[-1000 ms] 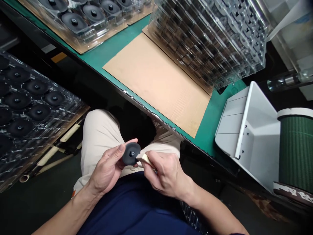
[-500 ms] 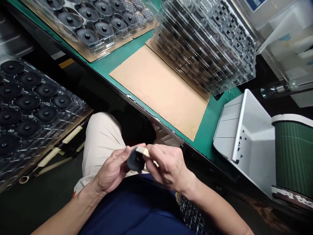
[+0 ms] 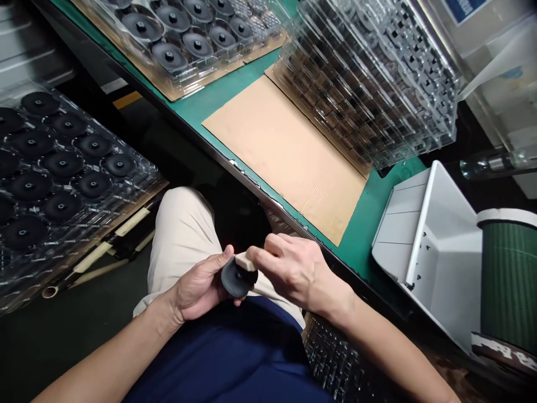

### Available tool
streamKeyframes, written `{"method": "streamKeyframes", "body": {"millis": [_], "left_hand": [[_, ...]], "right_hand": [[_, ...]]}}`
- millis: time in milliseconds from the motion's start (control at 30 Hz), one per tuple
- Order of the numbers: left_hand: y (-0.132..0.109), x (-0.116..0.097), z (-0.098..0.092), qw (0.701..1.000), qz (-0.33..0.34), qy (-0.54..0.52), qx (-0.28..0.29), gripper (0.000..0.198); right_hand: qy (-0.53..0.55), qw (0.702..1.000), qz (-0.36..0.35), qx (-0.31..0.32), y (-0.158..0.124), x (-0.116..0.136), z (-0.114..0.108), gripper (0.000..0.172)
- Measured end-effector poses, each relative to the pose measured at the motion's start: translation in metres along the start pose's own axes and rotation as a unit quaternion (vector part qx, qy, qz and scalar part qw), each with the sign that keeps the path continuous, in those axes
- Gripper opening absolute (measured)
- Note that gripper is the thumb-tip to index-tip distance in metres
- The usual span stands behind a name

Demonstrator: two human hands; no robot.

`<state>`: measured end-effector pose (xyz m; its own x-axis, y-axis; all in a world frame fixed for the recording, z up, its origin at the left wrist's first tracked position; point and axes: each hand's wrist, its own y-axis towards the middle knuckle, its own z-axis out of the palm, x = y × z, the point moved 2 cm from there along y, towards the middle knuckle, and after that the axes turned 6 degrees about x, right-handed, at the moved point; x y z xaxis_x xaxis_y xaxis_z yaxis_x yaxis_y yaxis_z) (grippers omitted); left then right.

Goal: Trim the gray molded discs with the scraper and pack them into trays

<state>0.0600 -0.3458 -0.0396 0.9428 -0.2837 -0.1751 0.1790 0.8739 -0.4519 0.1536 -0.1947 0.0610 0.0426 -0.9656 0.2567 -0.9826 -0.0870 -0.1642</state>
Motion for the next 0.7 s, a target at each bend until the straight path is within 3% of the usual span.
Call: {"method": "streamKeyframes", "body": {"millis": [133, 233, 300, 433, 600, 700], "left_hand": [[-0.002, -0.007, 0.002, 0.999, 0.031, -0.013, 0.000, 0.046], [-0.007, -0.020, 0.001, 0.988, 0.140, -0.013, -0.066, 0.045], [-0.009, -0.025, 0.000, 0.978, 0.179, -0.001, -0.104, 0.045], [-0.004, -0.020, 0.000, 0.991, 0.114, 0.012, -0.072, 0.042], [0.003, -0.006, 0.002, 0.999, 0.019, -0.029, -0.016, 0.044], [0.002, -0.011, 0.004, 0.995, 0.079, -0.054, -0.036, 0.045]], "right_hand": [[0.017, 0.999, -0.027, -0.004, 0.005, 0.006, 0.001, 0.012], [0.080, 0.994, 0.057, -0.055, 0.001, 0.008, 0.009, 0.011], [0.109, 0.987, 0.093, -0.068, -0.003, 0.009, 0.017, 0.018], [0.078, 0.988, 0.100, -0.082, -0.004, 0.008, 0.020, 0.018], [0.008, 1.000, -0.015, -0.026, 0.008, 0.007, 0.008, 0.008], [0.031, 0.998, 0.004, -0.055, 0.011, 0.009, 0.006, 0.011]]}}
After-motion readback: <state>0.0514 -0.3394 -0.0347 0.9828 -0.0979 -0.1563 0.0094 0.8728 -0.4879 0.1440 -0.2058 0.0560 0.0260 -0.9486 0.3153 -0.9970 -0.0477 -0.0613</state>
